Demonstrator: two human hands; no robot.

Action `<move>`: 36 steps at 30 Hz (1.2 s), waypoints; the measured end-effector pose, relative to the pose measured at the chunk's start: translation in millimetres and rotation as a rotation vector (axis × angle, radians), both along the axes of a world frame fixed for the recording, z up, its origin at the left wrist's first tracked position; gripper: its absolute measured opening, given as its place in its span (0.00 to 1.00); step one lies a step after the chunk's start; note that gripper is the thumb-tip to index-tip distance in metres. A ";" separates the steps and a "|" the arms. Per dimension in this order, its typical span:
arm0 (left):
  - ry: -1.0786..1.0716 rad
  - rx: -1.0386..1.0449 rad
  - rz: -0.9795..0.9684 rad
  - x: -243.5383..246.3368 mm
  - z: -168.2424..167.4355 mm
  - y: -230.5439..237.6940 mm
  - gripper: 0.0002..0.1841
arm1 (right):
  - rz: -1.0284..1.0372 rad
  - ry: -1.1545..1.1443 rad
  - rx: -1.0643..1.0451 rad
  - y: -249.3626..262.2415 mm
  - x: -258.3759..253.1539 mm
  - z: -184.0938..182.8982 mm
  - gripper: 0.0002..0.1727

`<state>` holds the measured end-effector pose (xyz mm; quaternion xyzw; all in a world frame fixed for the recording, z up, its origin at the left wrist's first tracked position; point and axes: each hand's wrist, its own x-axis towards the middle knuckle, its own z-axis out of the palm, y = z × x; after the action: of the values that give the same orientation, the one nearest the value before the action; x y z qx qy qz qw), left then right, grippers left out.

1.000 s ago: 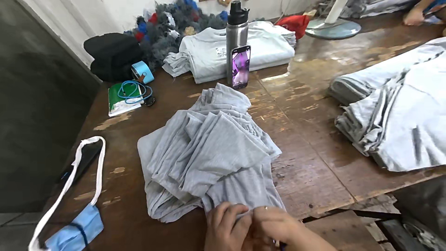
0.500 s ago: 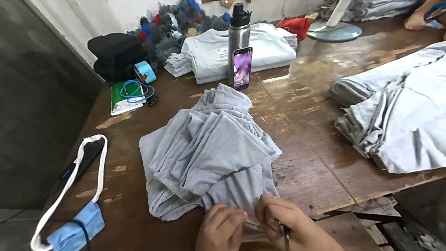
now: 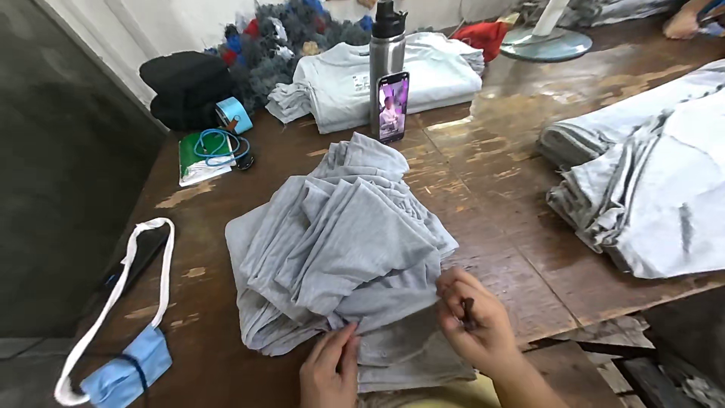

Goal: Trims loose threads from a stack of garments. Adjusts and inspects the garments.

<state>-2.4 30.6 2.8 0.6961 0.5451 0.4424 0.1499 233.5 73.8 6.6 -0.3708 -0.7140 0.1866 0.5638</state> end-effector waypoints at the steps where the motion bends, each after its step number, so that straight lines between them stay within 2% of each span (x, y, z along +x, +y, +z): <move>1: -0.090 -0.039 -0.014 0.5 -0.8 0.5 0.12 | -0.001 -0.002 -0.039 0.9 -7.1 -2.8 0.08; 3: -0.320 -0.134 -0.063 1.7 2.3 0.5 0.16 | 0.107 -0.049 -0.170 -3.1 -19.5 -6.8 0.09; 5: -0.544 -0.204 -0.102 1.1 6.5 -0.4 0.19 | 0.260 -0.057 -0.256 -8.0 -31.5 -9.5 0.15; 8: -0.791 -0.232 -0.147 -1.5 1.8 -3.0 0.19 | 0.383 -0.005 -0.259 -9.7 -43.1 -7.9 0.17; 10: -0.867 -0.227 -0.164 -2.3 -2.9 -5.8 0.16 | 0.393 -0.011 -0.208 -8.7 -49.5 -5.0 0.17; 16: -0.912 -0.211 -0.203 -0.3 -6.5 -10.4 0.12 | 0.330 0.013 -0.166 -12.0 -64.2 -5.9 0.18; 20: -0.981 -0.243 -0.206 0.5 -6.9 -13.9 0.13 | 0.315 0.045 -0.213 -11.4 -60.8 -9.4 0.13; 24: -0.949 -0.224 -0.195 5.0 -4.2 -12.2 0.17 | 0.365 0.098 -0.210 -9.1 -57.7 -3.6 0.09; 27: -0.896 -0.237 -0.143 6.6 -5.9 -9.8 0.14 | 0.390 0.105 -0.178 -2.5 -58.3 3.2 0.08; 30: -0.973 -0.324 -0.134 3.7 -5.1 -7.9 0.11 | 0.372 -0.045 -0.295 4.6 -57.2 4.4 0.17; 33: -1.087 -0.358 -0.144 4.4 -3.7 -5.6 0.14 | 0.411 -0.079 -0.357 6.9 -52.9 1.9 0.30; 34: -1.099 -0.353 -0.141 4.9 -4.1 -5.7 0.14 | 0.415 -0.080 -0.356 5.1 -51.4 0.6 0.33; 36: -1.096 -0.338 -0.113 5.8 -5.1 -5.9 0.09 | 0.381 -0.129 -0.334 0.0 -48.2 -2.2 0.30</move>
<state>3.5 24.7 -2.3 0.3597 0.4128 0.6366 0.5431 185.4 73.8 4.4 -0.3287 -0.7647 0.3809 0.4026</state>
